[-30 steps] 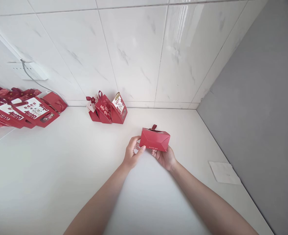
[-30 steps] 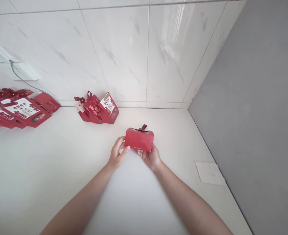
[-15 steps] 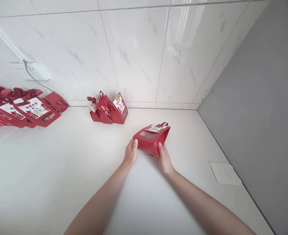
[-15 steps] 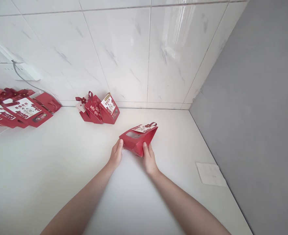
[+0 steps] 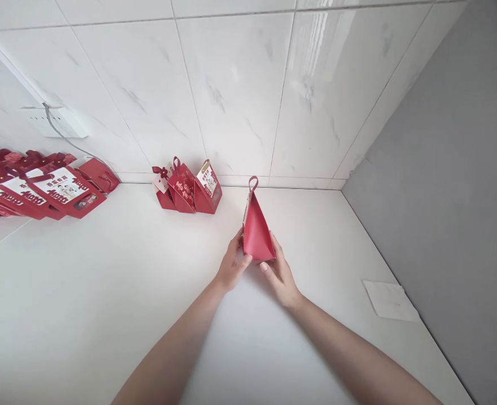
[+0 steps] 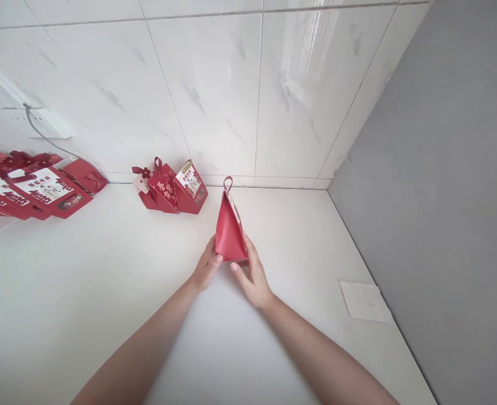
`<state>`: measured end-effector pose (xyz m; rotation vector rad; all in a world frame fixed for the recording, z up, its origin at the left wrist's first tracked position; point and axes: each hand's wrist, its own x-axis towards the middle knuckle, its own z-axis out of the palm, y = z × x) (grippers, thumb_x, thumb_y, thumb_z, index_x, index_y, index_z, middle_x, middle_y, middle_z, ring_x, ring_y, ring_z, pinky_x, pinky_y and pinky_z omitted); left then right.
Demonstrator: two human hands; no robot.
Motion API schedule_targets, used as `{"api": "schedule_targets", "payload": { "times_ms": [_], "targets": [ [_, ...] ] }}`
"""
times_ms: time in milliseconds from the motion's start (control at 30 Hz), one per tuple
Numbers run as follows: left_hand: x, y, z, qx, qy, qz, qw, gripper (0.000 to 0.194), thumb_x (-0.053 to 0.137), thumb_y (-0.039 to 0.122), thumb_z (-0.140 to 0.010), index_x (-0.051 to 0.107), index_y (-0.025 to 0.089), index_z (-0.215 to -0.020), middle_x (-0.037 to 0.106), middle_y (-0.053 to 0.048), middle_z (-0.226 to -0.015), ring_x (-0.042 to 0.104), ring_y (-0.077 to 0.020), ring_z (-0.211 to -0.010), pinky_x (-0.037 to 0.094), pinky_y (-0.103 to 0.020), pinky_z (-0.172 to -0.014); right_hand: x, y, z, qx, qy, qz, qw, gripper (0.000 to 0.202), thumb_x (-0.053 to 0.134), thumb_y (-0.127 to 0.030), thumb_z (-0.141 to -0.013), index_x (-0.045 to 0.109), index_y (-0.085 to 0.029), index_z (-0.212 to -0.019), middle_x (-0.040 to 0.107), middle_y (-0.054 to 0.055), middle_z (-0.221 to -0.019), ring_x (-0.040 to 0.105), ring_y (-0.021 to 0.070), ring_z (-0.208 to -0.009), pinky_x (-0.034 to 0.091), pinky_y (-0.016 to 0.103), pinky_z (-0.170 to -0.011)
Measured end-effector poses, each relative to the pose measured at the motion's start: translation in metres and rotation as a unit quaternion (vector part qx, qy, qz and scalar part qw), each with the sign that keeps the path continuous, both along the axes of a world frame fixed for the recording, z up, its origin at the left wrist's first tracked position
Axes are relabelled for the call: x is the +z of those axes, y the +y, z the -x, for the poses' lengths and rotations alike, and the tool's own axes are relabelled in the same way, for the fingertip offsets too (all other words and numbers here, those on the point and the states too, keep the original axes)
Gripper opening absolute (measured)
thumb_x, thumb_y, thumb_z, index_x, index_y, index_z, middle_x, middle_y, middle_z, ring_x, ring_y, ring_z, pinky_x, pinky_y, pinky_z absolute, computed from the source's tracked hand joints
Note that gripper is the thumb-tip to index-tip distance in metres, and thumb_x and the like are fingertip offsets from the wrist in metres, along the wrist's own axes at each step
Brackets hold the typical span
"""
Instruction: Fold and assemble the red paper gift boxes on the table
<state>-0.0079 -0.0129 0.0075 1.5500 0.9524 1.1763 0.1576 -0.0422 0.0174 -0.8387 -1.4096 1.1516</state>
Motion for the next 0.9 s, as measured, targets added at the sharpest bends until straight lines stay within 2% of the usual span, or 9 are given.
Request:
{"api": "schedule_targets", "payload": {
  "times_ms": [67, 133, 300, 467, 700, 767, 833, 900],
  "targets": [
    [0.001, 0.001, 0.000, -0.002, -0.015, -0.005, 1.000, 0.065, 0.043, 0.058, -0.094, 0.036, 0.024, -0.148, 0.037, -0.012, -0.153, 0.038, -0.0312, -0.139, 0.037, -0.047, -0.113, -0.002, 0.000, 0.000, 0.027, -0.019, 0.003, 0.999, 0.073, 0.056, -0.040, -0.095, 0.015, -0.037, -0.155, 0.023, 0.004, -0.162, 0.036, 0.0273, -0.142, 0.052, 0.041, -0.096],
    [0.001, 0.002, 0.001, 0.000, -0.012, -0.007, 1.000, 0.064, 0.040, 0.058, -0.094, 0.036, 0.024, -0.148, 0.040, -0.012, -0.151, 0.041, -0.0305, -0.138, 0.039, -0.046, -0.111, -0.004, 0.001, 0.001, 0.031, -0.027, 0.015, 0.999, 0.073, 0.056, -0.040, -0.095, 0.015, -0.038, -0.155, 0.025, 0.005, -0.161, 0.036, 0.0273, -0.142, 0.053, 0.040, -0.093],
    [0.003, 0.001, 0.000, 0.009, 0.003, -0.002, 1.000, 0.070, 0.046, 0.059, -0.092, 0.031, 0.024, -0.150, 0.037, -0.012, -0.154, 0.037, -0.0305, -0.140, 0.038, -0.046, -0.112, 0.000, 0.003, -0.001, 0.032, -0.004, 0.034, 0.999, 0.066, 0.051, -0.042, -0.097, 0.019, -0.037, -0.154, 0.030, 0.005, -0.158, 0.035, 0.0262, -0.142, 0.052, 0.041, -0.097],
    [0.006, 0.001, -0.001, 0.018, -0.027, 0.012, 0.999, 0.058, 0.039, 0.053, -0.095, 0.040, 0.024, -0.146, 0.046, -0.011, -0.146, 0.044, -0.0287, -0.135, 0.038, -0.047, -0.112, 0.000, 0.003, -0.001, 0.037, -0.013, 0.048, 0.998, 0.061, 0.049, -0.043, -0.098, 0.025, -0.037, -0.153, 0.024, 0.003, -0.162, 0.032, 0.0270, -0.144, 0.050, 0.044, -0.101],
    [-0.007, 0.004, 0.001, 0.013, -0.090, 0.083, 0.992, 0.054, 0.046, 0.049, -0.091, 0.050, 0.022, -0.138, 0.056, -0.010, -0.138, 0.051, -0.0292, -0.128, 0.046, -0.046, -0.105, -0.005, 0.004, 0.000, 0.016, -0.035, 0.006, 0.999, 0.061, 0.058, -0.039, -0.094, 0.034, -0.039, -0.150, 0.021, 0.001, -0.163, 0.037, 0.0278, -0.141, 0.052, 0.042, -0.097],
    [-0.009, 0.006, 0.002, 0.036, -0.142, 0.121, 0.982, 0.051, 0.045, 0.048, -0.089, 0.056, 0.019, -0.130, 0.063, -0.010, -0.128, 0.057, -0.0297, -0.121, 0.049, -0.045, -0.099, -0.005, 0.003, -0.002, 0.018, -0.043, -0.003, 0.999, 0.059, 0.062, -0.038, -0.091, 0.041, -0.040, -0.146, 0.025, 0.001, -0.161, 0.053, 0.0271, -0.126, 0.055, 0.040, -0.089],
    [-0.010, 0.010, 0.005, 0.098, -0.187, 0.145, 0.967, 0.044, 0.042, 0.043, -0.088, 0.062, 0.017, -0.118, 0.068, -0.010, -0.118, 0.062, -0.0288, -0.113, 0.052, -0.043, -0.092, -0.005, 0.000, -0.004, 0.021, -0.036, -0.003, 0.999, 0.047, 0.063, -0.037, -0.090, 0.054, -0.039, -0.137, 0.039, 0.004, -0.155, 0.067, 0.0214, -0.093, 0.057, 0.037, -0.074],
    [-0.008, 0.015, 0.009, 0.160, -0.201, 0.146, 0.955, 0.035, 0.044, 0.035, -0.086, 0.062, 0.018, -0.110, 0.070, -0.008, -0.112, 0.065, -0.0258, -0.106, 0.053, -0.038, -0.085, -0.006, -0.001, -0.005, -0.009, -0.019, 0.000, 1.000, 0.030, 0.061, -0.036, -0.091, 0.067, -0.035, -0.121, 0.057, 0.006, -0.138, 0.061, 0.0147, -0.064, 0.054, 0.033, -0.059]
  ]
}}
